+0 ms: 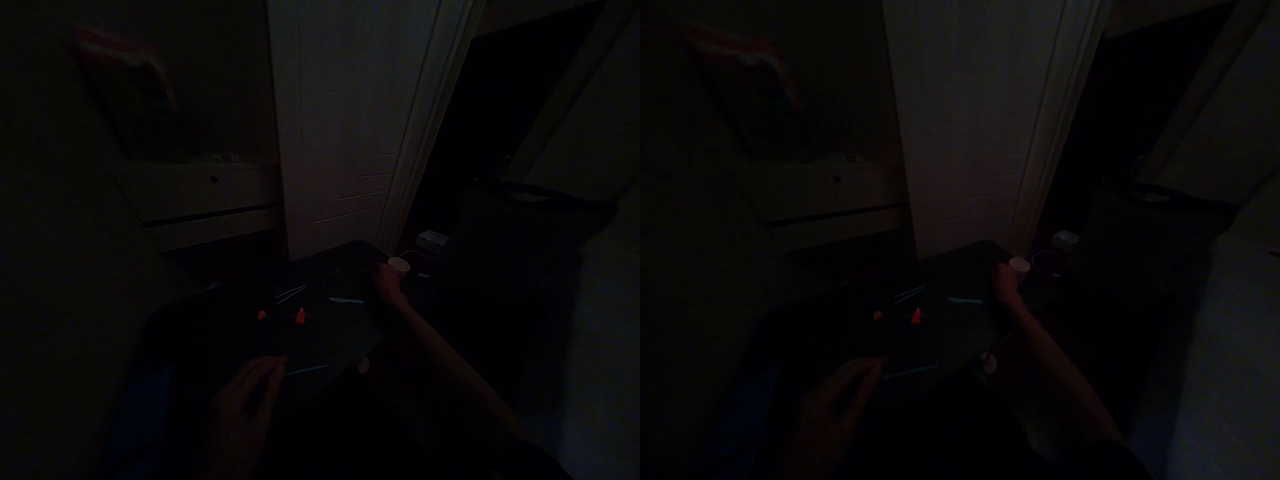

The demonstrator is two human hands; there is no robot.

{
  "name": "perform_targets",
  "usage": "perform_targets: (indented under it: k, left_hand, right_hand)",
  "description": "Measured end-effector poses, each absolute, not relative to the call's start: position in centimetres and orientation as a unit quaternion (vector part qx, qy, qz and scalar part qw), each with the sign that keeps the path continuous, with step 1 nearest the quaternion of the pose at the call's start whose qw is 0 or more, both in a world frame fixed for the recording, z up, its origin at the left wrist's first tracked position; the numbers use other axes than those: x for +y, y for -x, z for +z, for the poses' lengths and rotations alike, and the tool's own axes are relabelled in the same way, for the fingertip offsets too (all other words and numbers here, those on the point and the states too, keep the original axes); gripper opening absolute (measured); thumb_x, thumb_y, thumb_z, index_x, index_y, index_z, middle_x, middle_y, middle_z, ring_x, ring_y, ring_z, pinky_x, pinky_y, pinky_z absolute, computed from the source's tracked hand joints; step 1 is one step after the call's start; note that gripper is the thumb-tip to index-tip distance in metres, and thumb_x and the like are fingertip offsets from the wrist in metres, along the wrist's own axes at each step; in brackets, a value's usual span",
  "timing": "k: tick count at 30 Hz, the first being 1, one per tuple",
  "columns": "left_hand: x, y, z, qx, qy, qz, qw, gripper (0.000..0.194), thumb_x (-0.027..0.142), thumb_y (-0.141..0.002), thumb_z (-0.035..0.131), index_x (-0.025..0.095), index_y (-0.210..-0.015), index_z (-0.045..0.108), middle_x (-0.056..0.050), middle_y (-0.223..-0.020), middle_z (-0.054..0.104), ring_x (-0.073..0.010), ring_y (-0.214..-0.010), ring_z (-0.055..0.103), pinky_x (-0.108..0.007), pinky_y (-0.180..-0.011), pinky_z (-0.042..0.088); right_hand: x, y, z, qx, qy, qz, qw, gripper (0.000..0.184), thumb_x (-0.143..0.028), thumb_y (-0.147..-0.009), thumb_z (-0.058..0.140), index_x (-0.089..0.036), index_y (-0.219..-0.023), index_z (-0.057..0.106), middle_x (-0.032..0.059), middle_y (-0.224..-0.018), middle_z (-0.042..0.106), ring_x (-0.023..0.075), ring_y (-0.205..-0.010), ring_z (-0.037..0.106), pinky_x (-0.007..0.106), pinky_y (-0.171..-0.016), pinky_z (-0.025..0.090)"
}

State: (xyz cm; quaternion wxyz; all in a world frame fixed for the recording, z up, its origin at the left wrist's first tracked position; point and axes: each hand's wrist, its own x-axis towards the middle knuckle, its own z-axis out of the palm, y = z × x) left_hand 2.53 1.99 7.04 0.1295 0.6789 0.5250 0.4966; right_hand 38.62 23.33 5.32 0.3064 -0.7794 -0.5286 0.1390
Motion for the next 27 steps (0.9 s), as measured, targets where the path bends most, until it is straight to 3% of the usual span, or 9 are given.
perform_targets:
  k: [3, 8, 12, 14, 17, 22, 27]
  left_hand:
    - [3.0, -2.1, 6.9, 0.539, -0.693, 0.465, 0.114, 0.024, 0.041, -0.097, 0.064, 0.027, -0.096, 0.083, -0.002, -0.099, 0.086, -0.0217, -0.088, 0.083, -0.034, -0.086, 0.067]
    - [8.0, -3.1, 6.9, 0.557, -0.737, 0.372, 0.094, 0.029, 0.033, -0.101, 0.056, 0.021, -0.110, 0.082, -0.010, -0.117, 0.084, -0.0312, -0.116, 0.074, -0.052, -0.108, 0.057]
    - [12.6, -5.3, 6.4, 0.553, -0.773, 0.291, 0.110, 0.028, 0.017, -0.103, 0.056, 0.019, -0.120, 0.078, -0.010, -0.126, 0.081, -0.0261, -0.122, 0.071, -0.046, -0.111, 0.054]
    - [14.0, -6.3, 5.8, 0.565, -0.777, 0.254, 0.112, 0.027, 0.019, -0.104, 0.060, 0.017, -0.126, 0.074, -0.011, -0.133, 0.077, -0.0275, -0.129, 0.068, -0.052, -0.112, 0.053]
    - [14.9, -7.0, 4.9, 0.586, -0.775, 0.209, 0.110, 0.031, 0.025, -0.104, 0.064, 0.018, -0.134, 0.069, -0.011, -0.138, 0.073, -0.0305, -0.134, 0.065, -0.061, -0.114, 0.051]
    - [14.9, -7.0, 4.0, 0.603, -0.769, 0.185, 0.107, 0.040, 0.030, -0.106, 0.062, 0.021, -0.145, 0.062, -0.011, -0.141, 0.070, -0.0319, -0.136, 0.064, -0.065, -0.117, 0.046]
    - [14.9, -6.9, 3.7, 0.606, -0.759, 0.202, 0.125, 0.033, 0.032, -0.105, 0.064, 0.019, -0.135, 0.068, -0.010, -0.136, 0.073, -0.0307, -0.134, 0.065, -0.065, -0.118, 0.044]
  right_hand:
    - [22.9, -38.5, 5.6, -0.509, 0.749, 0.189, 0.380, 0.036, -0.035, -0.105, 0.071, -0.017, -0.136, 0.066, 0.0124, -0.137, 0.068, 0.0285, -0.117, 0.071, 0.049, -0.097, 0.062]
    - [20.1, -37.6, 5.5, -0.452, 0.646, 0.321, 0.524, 0.032, -0.034, -0.105, 0.071, -0.017, -0.132, 0.067, 0.0106, -0.134, 0.069, 0.0268, -0.113, 0.072, 0.047, -0.095, 0.063]
    - [16.1, -35.8, 4.3, -0.380, 0.508, 0.486, 0.601, 0.024, -0.032, -0.105, 0.072, -0.015, -0.121, 0.069, 0.0054, -0.110, 0.073, 0.0151, -0.079, 0.071, 0.028, -0.066, 0.062]
    - [14.2, -34.6, 3.6, -0.341, 0.424, 0.572, 0.614, 0.021, -0.031, -0.100, 0.077, -0.016, -0.113, 0.072, 0.0017, -0.095, 0.072, 0.0074, -0.059, 0.058, 0.017, -0.049, 0.050]
    - [12.0, -32.8, 2.9, -0.281, 0.309, 0.673, 0.610, 0.018, -0.026, -0.093, 0.084, -0.018, -0.106, 0.074, -0.0008, -0.086, 0.069, 0.0037, -0.052, 0.045, 0.010, -0.041, 0.039]
    - [10.0, -30.8, 2.5, -0.202, 0.165, 0.774, 0.577, 0.011, -0.017, -0.097, 0.077, -0.021, -0.106, 0.073, -0.0031, -0.081, 0.065, 0.0035, -0.053, 0.043, 0.006, -0.043, 0.040]
    - [8.8, -30.6, 2.7, -0.162, 0.082, 0.805, 0.565, 0.011, -0.014, -0.098, 0.074, -0.022, -0.103, 0.070, -0.0031, -0.084, 0.064, 0.0042, -0.054, 0.044, 0.007, -0.044, 0.044]
